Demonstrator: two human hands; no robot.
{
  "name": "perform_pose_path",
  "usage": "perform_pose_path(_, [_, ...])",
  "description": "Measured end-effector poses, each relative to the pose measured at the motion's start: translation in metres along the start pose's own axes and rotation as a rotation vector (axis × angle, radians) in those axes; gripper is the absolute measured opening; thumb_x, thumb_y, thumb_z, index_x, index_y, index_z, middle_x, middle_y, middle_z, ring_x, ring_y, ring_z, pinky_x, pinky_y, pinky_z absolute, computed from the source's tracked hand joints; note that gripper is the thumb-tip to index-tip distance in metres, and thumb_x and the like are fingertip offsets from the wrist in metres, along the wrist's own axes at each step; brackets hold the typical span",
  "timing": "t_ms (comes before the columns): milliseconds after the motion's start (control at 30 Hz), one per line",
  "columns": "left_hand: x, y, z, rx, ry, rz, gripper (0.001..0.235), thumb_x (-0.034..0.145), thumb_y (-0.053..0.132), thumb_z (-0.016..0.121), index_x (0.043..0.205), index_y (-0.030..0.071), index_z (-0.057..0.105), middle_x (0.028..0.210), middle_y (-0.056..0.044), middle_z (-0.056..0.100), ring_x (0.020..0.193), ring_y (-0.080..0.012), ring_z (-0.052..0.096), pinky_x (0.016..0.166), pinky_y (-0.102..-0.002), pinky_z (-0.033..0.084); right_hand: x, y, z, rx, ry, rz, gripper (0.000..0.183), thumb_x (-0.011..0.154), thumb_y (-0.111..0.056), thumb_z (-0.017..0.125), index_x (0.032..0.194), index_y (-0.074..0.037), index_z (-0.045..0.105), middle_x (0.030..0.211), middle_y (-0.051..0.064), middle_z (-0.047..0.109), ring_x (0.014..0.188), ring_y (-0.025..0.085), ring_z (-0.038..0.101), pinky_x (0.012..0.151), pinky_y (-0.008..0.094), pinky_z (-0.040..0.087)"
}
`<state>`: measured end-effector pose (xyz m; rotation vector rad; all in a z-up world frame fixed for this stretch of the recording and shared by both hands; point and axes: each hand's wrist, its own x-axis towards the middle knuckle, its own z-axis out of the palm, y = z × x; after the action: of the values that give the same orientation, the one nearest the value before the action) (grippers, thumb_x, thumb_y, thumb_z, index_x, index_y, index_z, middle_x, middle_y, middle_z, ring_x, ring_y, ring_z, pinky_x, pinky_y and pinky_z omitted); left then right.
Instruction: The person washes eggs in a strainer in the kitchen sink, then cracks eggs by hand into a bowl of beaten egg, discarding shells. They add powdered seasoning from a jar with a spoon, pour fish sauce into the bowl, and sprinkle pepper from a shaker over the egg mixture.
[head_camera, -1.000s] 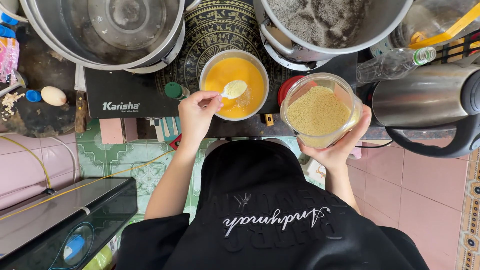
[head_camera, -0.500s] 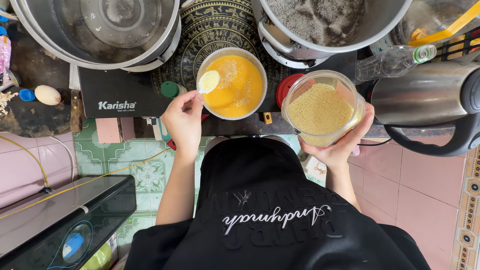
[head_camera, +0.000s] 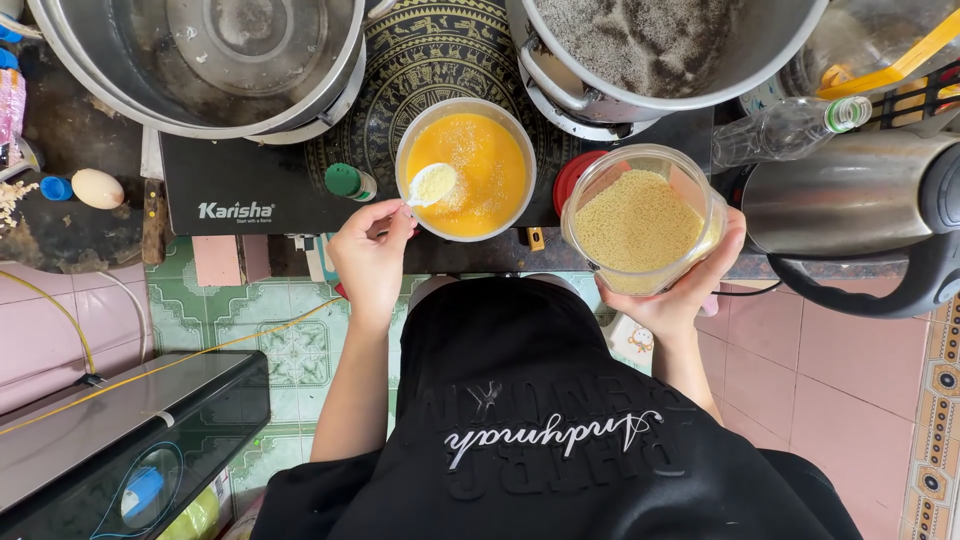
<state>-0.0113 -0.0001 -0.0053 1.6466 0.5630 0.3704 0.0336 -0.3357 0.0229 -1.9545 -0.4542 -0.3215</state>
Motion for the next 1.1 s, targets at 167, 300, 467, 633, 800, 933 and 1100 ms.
perform_pose_path(167, [0.013,-0.003,0.02,-0.023,-0.006,0.027,0.014,0.096,0.004,0.074,0.106,-0.006,0.073,0.093,-0.011,0.077,0.083,-0.0137,0.077,0.074,-0.024,0.063,-0.004,0.004,-0.002,-0.016,-0.003,-0.017,0.13,0.069,-0.035,0.097,0.159,-0.01,0.007,0.152,0.01,0.032,0.138,0.019,0.042,0.116,0.037,0.039])
perform_pose_path(300, [0.029,-0.01,0.037,-0.06,-0.006,0.075,0.013,0.095,0.003,0.075,0.105,-0.006,0.074,0.093,-0.011,0.078,0.084,-0.0137,0.077,0.074,-0.024,0.062,-0.003,0.002,-0.003,-0.057,-0.008,-0.01,0.134,0.067,-0.033,0.096,0.167,-0.018,0.007,0.151,0.011,0.032,0.136,0.021,0.043,0.115,0.038,0.04])
perform_pose_path(467, [0.028,-0.011,0.051,-0.046,-0.032,0.097,0.013,0.094,0.002,0.074,0.105,-0.005,0.074,0.093,-0.012,0.079,0.084,-0.0135,0.078,0.075,-0.024,0.062,0.003,-0.001,-0.003,-0.105,-0.002,-0.177,0.142,0.07,-0.033,0.093,0.169,-0.033,-0.009,0.152,0.013,0.027,0.141,0.025,0.04,0.113,0.041,0.042])
perform_pose_path(633, [0.017,-0.007,0.045,0.001,-0.102,0.046,0.014,0.093,0.003,0.075,0.105,-0.004,0.075,0.092,-0.011,0.079,0.082,-0.0131,0.078,0.074,-0.024,0.062,0.002,-0.004,-0.004,-0.108,0.003,-0.156,0.142,0.072,-0.033,0.094,0.17,-0.033,-0.009,0.151,0.013,0.028,0.137,0.025,0.041,0.112,0.041,0.042])
perform_pose_path(800, [0.005,-0.004,0.019,0.064,-0.114,0.049,0.015,0.091,0.004,0.076,0.104,-0.004,0.076,0.093,-0.01,0.079,0.082,-0.0137,0.078,0.075,-0.024,0.062,0.001,-0.005,-0.006,-0.126,0.001,-0.15,0.143,0.072,-0.032,0.094,0.17,-0.033,-0.01,0.15,0.012,0.028,0.143,0.025,0.04,0.112,0.042,0.042])
perform_pose_path(933, [0.001,0.002,0.002,0.137,-0.062,0.075,0.014,0.093,0.004,0.076,0.104,-0.003,0.075,0.091,-0.01,0.078,0.081,-0.0135,0.077,0.073,-0.024,0.062,0.001,-0.007,-0.006,-0.146,0.0,-0.154,0.143,0.072,-0.031,0.095,0.169,-0.033,-0.01,0.15,0.013,0.028,0.142,0.025,0.041,0.111,0.041,0.042])
perform_pose_path(1100, [0.008,-0.002,0.005,0.29,0.122,0.236,0.011,0.094,0.004,0.077,0.103,-0.003,0.075,0.089,-0.011,0.074,0.072,-0.0156,0.072,0.065,-0.026,0.058,0.0,-0.005,-0.006,-0.11,0.003,-0.151,0.143,0.07,-0.031,0.095,0.17,-0.033,-0.008,0.151,0.012,0.028,0.138,0.024,0.04,0.114,0.041,0.041])
